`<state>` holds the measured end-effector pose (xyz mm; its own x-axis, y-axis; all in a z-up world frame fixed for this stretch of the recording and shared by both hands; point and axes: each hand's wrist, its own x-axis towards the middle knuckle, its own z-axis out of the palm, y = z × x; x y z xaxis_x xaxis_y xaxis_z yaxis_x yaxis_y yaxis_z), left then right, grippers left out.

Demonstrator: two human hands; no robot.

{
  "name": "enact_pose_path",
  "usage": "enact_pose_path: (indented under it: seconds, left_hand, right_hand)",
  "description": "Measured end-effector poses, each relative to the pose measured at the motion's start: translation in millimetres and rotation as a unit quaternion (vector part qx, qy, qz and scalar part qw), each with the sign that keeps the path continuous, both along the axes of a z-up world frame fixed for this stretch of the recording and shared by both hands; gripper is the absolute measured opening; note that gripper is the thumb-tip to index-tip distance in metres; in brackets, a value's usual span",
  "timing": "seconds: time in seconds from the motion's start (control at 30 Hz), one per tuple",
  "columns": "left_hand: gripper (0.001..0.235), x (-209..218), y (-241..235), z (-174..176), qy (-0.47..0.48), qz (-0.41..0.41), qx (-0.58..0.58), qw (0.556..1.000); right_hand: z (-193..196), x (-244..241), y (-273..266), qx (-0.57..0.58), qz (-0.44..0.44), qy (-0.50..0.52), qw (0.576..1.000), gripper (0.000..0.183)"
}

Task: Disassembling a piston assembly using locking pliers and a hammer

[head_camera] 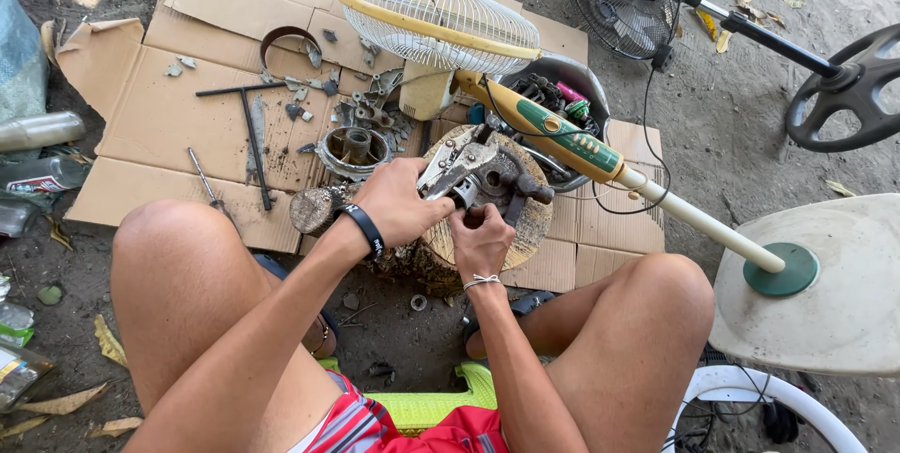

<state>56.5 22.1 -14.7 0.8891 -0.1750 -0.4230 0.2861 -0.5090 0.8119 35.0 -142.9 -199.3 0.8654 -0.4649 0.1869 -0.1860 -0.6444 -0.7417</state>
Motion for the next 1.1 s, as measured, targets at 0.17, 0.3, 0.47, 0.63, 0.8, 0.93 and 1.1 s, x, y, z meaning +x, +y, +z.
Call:
enact_pose_path:
  seconds: [0.17, 0.3, 0.47, 0.63, 0.8, 0.93, 1.1]
  left_hand:
    - [0.031, 0, 0, 9, 0.009, -0.017, 0.011, 1.0]
    - [0.029, 7, 2, -1, 0.008, -0.02, 0.01, 1.0]
    - [0.038, -4, 5, 26, 0.017, -0.023, -0.004, 1.0]
    - [0.036, -3, 7, 13, -0.001, -0.016, -0.011, 1.0]
    - [0.037, -1, 5, 10, 0.006, -0.033, 0.006, 0.999]
    - [0.036, 0, 4, 5, -0.004, -0.041, 0.014, 0.999]
    - [0.033, -5, 6, 22, 0.018, -0.054, 0.043, 0.997]
  right_hand:
    - [8, -4, 5, 0.007, -0.012, 0.011, 1.0, 0.009]
    - [12, -4, 7, 0.006, -0.007, 0.011, 1.0, 0.011]
    - [11, -4, 6, 0.004, -0.003, -0.001, 1.0, 0.011]
    - [11, -4, 6, 0.001, -0.004, -0.006, 1.0, 0.013]
    - [13, -5, 6, 0.002, -0.002, -0.004, 1.0, 0.012]
    - [7, -4, 4, -0.001, -0.007, -0.007, 1.0, 0.011]
    - [9, -4, 2, -0.002, 0.004, -0.002, 1.0, 0.015]
